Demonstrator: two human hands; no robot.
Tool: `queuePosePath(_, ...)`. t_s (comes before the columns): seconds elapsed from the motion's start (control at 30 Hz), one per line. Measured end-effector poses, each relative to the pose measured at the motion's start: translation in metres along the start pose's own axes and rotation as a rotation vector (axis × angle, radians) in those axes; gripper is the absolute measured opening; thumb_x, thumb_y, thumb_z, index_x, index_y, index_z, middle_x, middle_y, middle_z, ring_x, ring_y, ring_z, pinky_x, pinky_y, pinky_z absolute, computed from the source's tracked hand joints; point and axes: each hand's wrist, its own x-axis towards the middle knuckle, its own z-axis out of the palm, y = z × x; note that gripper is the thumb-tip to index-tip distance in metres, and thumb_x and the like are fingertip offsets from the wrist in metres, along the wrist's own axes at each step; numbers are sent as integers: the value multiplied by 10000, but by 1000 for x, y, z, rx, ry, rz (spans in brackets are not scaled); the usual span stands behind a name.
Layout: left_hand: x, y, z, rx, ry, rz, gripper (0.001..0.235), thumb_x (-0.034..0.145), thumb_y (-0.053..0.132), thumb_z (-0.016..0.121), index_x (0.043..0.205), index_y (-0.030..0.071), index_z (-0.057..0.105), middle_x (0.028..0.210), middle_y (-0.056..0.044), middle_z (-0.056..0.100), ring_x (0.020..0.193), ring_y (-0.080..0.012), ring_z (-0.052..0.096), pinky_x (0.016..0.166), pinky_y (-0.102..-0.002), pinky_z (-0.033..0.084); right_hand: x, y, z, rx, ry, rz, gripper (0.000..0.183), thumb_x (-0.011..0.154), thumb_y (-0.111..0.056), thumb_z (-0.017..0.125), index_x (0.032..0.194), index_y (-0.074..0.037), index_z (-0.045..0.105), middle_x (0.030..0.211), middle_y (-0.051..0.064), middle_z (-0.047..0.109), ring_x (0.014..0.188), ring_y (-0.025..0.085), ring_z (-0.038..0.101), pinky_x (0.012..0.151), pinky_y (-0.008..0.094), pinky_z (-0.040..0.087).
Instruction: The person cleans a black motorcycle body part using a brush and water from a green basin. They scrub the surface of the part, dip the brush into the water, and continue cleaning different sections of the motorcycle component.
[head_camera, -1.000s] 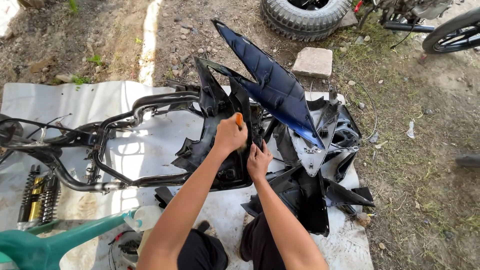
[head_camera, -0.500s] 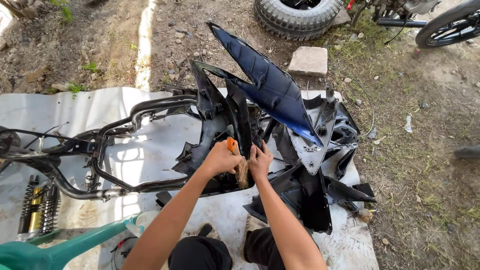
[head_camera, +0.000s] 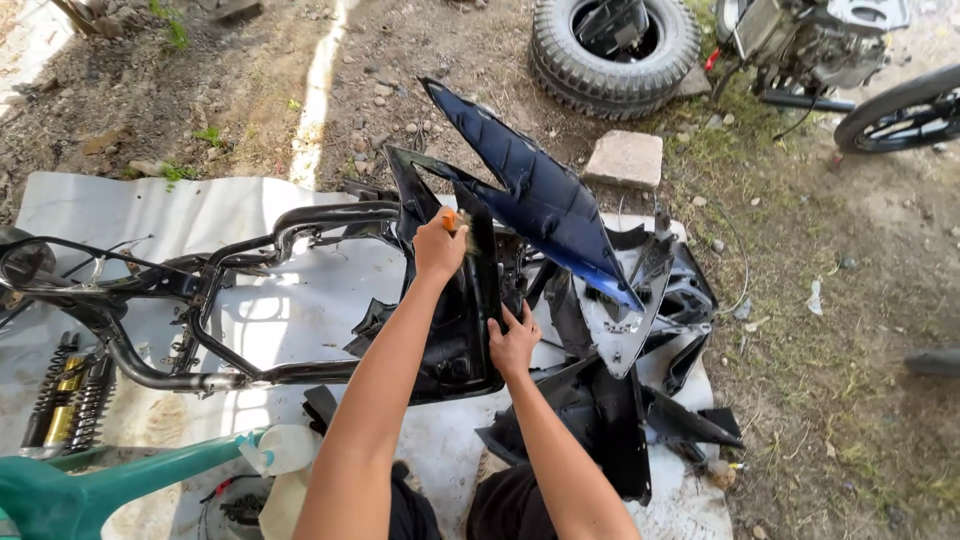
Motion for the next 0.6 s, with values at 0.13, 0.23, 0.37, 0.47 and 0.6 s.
queuePosePath(0.13,3,-4,2,-84,36,-31,238,853,269,743,1007,111,653,845,-163,754,846,-408,716,761,-492,568,-2,-3,-4,-4,-51,42,421,938,-332,719,1353,-268,692,1657,80,274,1459,451,184,1113,539,359)
queuePosePath(0.23,3,-9,3,-7,-165,35,218,843,290,748,891,86,686,846,-187,749,861,-410,714,772,-484,570,-2,-4,-3,44,-21,23,423,928,-331,717,1341,-251,675,1661,93,270,1469,449,189,1099,528,374)
queuePosePath(0.37,-11,11,-12,13,-582,-16,264,746,265,718,839,26,658,779,-204,732,775,-382,745,727,-458,588,-5,-1,-1,6,3,-24,435,905,-241,714,1340,-260,710,1638,116,320,1437,448,247,1167,522,319)
queuePosePath(0.47,-6,15,-10,-44,-620,-42,263,736,278,718,828,35,679,753,-183,738,734,-350,767,710,-433,599,0,-3,-3,11,14,-35,435,905,-221,705,1338,-261,714,1640,121,319,1429,447,259,1169,515,317)
queuePosePath(0.6,-2,8,-1,-135,-87,25,216,770,281,759,876,93,743,774,-146,742,773,-338,738,718,-409,575,-5,-11,-9,77,-1,-4,428,903,-264,730,1330,-257,697,1648,106,304,1433,447,245,1143,509,336)
